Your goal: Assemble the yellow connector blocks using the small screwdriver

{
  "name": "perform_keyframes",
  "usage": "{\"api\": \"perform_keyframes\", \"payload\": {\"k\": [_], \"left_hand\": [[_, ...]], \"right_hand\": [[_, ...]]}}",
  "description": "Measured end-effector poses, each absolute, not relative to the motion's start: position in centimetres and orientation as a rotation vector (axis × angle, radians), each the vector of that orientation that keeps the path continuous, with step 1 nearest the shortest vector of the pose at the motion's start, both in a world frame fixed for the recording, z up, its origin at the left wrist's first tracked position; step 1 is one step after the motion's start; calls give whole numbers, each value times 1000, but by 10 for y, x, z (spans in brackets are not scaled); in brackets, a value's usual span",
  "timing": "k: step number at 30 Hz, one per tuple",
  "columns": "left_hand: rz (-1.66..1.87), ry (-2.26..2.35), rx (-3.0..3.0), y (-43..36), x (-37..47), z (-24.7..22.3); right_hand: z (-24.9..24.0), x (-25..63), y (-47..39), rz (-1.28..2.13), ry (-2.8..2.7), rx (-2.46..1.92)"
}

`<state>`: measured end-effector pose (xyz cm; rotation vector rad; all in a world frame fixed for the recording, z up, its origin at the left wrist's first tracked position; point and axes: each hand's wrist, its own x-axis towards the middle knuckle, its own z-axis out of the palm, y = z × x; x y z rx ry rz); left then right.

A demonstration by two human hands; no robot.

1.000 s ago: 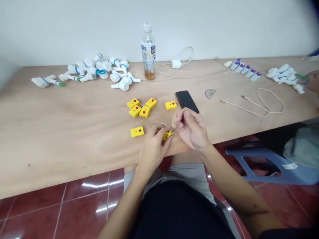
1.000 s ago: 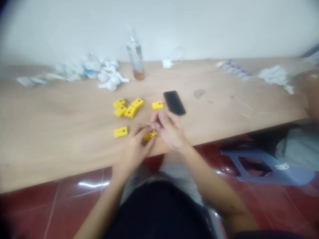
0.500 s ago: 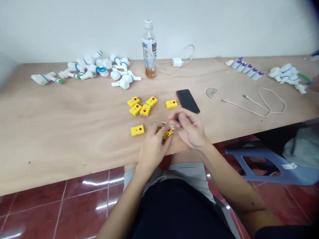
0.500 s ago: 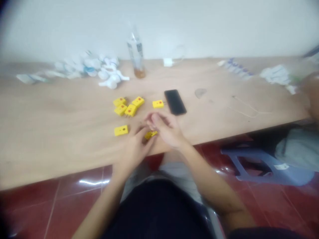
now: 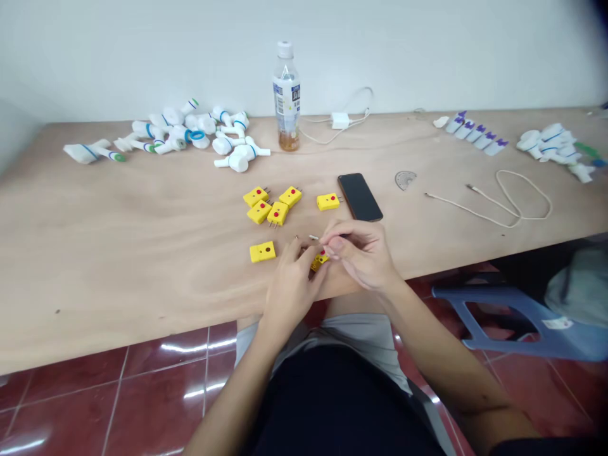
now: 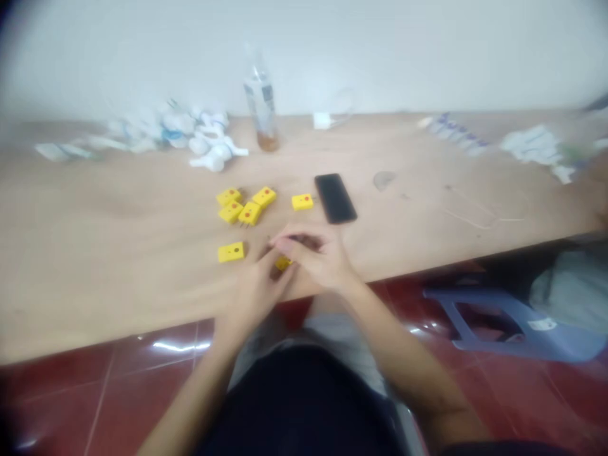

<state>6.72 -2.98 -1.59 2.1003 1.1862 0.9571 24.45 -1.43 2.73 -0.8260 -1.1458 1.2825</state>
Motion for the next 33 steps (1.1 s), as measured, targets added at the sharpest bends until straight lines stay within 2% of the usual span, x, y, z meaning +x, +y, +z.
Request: {"api": "perform_keyframes", "payload": {"k": [8, 14, 17, 20, 25, 28, 33], "left_hand": [[962, 1207, 2094, -32, 67, -14], [958, 1204, 2108, -32, 67, -15], [962, 1244, 2100, -34, 68, -14], [952, 1235, 2104, -34, 68, -14], [941, 1081, 2141, -30, 64, -15], [945, 1038, 2127, -28, 62, -15], [910, 1126, 2110, -31, 61, -12]], "right_hand": [[24, 250, -17, 1267, -1310, -722], [35, 255, -9, 1434, -1301, -759], [31, 252, -14, 1301, -1388, -787], [23, 247, -25, 1135, -1224, -904], [27, 249, -36, 1264, -1277, -812], [31, 253, -41, 1165, -1404, -775], [27, 255, -46, 1222, -1214, -841]]}}
